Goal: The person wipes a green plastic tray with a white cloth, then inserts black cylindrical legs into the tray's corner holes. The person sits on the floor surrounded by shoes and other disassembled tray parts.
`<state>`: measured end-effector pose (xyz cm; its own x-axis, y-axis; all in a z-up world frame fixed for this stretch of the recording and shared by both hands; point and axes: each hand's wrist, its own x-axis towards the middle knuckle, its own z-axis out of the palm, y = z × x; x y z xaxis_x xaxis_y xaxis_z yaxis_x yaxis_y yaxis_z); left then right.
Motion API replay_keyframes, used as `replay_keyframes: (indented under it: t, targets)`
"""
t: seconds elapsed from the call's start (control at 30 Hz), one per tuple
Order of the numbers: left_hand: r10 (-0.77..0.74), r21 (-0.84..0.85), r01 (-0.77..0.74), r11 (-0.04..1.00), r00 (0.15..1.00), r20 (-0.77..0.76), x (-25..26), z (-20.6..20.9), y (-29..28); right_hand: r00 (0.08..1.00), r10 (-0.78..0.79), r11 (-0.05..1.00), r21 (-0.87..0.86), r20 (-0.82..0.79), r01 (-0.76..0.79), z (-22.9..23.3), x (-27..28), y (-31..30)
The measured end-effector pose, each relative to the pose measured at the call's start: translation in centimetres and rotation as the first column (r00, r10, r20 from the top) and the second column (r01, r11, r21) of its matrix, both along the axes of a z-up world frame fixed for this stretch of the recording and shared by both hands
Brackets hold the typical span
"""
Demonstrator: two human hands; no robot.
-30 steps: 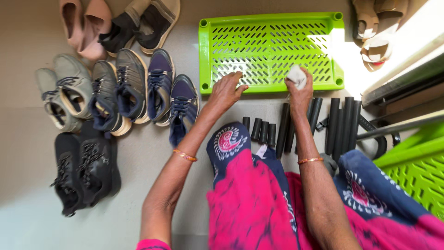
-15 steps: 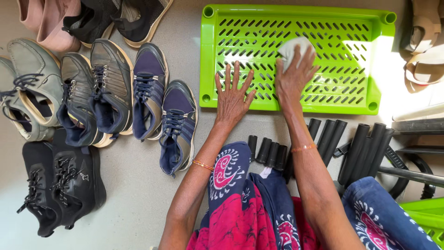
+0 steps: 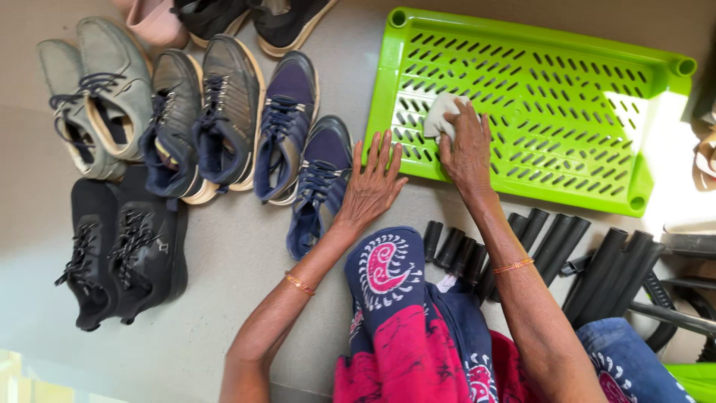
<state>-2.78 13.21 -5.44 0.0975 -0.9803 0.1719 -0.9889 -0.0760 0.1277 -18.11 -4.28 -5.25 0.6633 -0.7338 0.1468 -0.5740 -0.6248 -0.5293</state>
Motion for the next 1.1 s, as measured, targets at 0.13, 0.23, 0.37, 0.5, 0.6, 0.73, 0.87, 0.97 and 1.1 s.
replay_keyframes:
  t: [0.13,0.23,0.37,0.5,0.6,0.73,0.87,0.97,1.1]
  targets:
    - [-0.12,0.136,0.072,0.988,0.915,0.385,1.4,1.0,1.2,0.996,-0.043,0.996,-0.084,-0.076,0.036,1.0,2.6,0.5]
    - [0.19,0.024,-0.189,0.982,0.961,-0.202,1.2,0.9,-1.5,0.998,-0.035,0.985,0.173,0.051,0.026,0.9,5.8,0.4]
    - [0.342,0.189,-0.311,0.931,0.925,-0.166,-0.8,-1.0,-4.7,0.982,0.16,0.987,-0.033,0.1,-0.157,-0.7,8.9,1.1]
    - [0.375,0.057,-0.374,0.926,0.886,-0.273,-1.1,-2.2,-4.7,0.99,0.014,0.999,0.027,0.137,-0.018,-2.2,11.4,-2.2]
    - [0.383,0.088,-0.372,0.924,0.903,-0.196,-1.0,-1.3,-5.0,0.991,-0.068,0.998,0.002,0.119,0.068,-2.8,12.1,-5.2]
    - [0.381,0.369,-0.282,0.886,0.896,-0.23,-1.0,1.0,-7.4,0.999,-0.043,0.993,-0.106,0.013,0.044,-2.7,10.6,-6.5]
    - [0.269,0.268,-0.187,0.945,0.91,-0.314,-1.5,2.1,-9.7,0.992,0.108,0.986,-0.135,0.058,-0.1,-1.7,7.5,-5.2]
    - [0.223,0.162,-0.185,0.969,0.938,-0.264,-1.9,1.1,-9.8,0.999,0.022,0.996,0.082,0.045,-0.026,-1.2,5.9,-5.4]
    - [0.177,0.064,-0.168,0.984,0.966,-0.19,-2.2,-0.9,-9.0,0.937,-0.225,0.974,0.091,0.269,0.207,-2.0,6.5,-7.6]
